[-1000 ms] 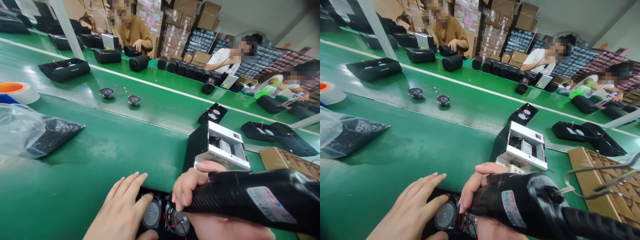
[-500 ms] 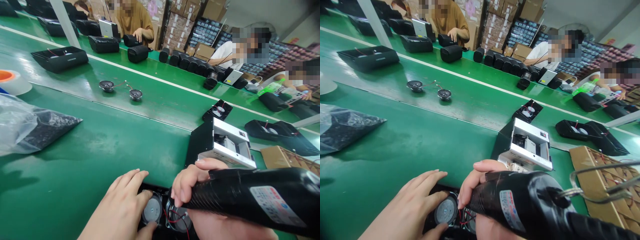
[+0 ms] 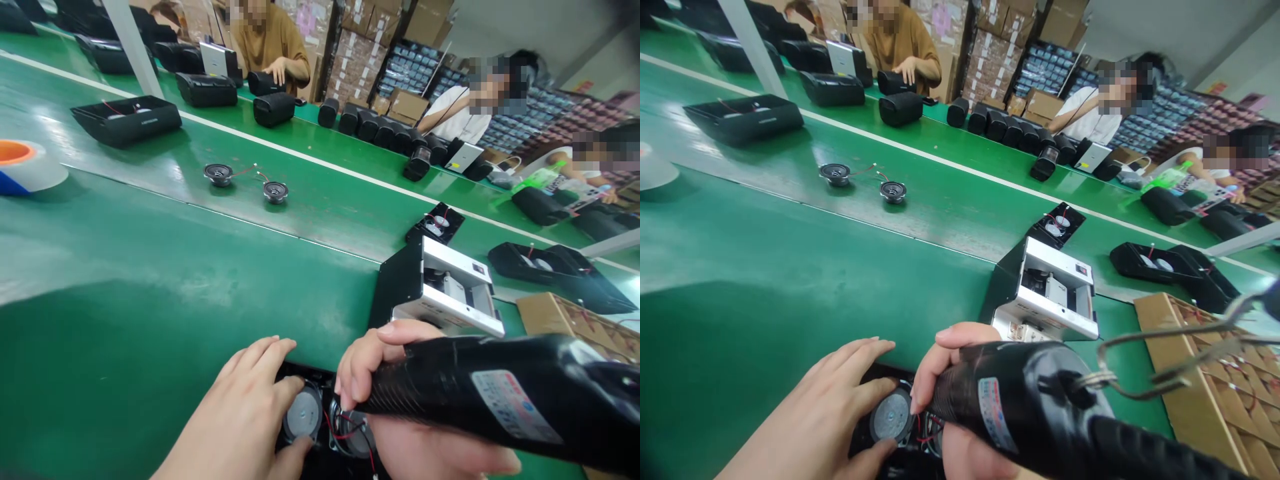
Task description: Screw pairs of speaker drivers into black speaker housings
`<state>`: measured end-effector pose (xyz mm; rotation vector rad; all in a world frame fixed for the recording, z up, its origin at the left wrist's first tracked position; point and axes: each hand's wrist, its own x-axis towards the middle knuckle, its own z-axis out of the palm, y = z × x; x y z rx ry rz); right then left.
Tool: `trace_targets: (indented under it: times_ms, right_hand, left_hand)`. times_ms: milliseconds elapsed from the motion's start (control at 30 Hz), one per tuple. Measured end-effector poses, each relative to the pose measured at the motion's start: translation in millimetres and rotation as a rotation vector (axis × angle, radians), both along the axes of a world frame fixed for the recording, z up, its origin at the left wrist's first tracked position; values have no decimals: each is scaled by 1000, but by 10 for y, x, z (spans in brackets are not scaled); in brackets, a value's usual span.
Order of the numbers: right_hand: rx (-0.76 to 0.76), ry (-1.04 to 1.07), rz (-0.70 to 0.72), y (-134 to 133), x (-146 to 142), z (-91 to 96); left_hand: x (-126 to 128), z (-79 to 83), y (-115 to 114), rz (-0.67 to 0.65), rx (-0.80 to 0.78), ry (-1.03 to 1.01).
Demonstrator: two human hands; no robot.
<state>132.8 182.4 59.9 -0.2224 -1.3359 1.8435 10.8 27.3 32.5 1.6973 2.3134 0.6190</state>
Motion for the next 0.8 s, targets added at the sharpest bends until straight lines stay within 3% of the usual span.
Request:
trace_targets:
  times_ms: [133, 333, 667, 800]
  right_hand:
    - [-40, 9, 10, -77, -64, -43]
    - [18, 64, 20, -115, -188, -142]
    - [54, 38, 9, -104, -108, -212]
    - [11, -8, 23, -102, -74, -254]
  left_hand:
    - [-5, 33, 12, -3, -71, -42]
    - [-10, 55, 60, 17, -93, -79]
    - [10, 88, 66, 7, -94, -26]
    - [12, 156, 138, -11, -202, -41]
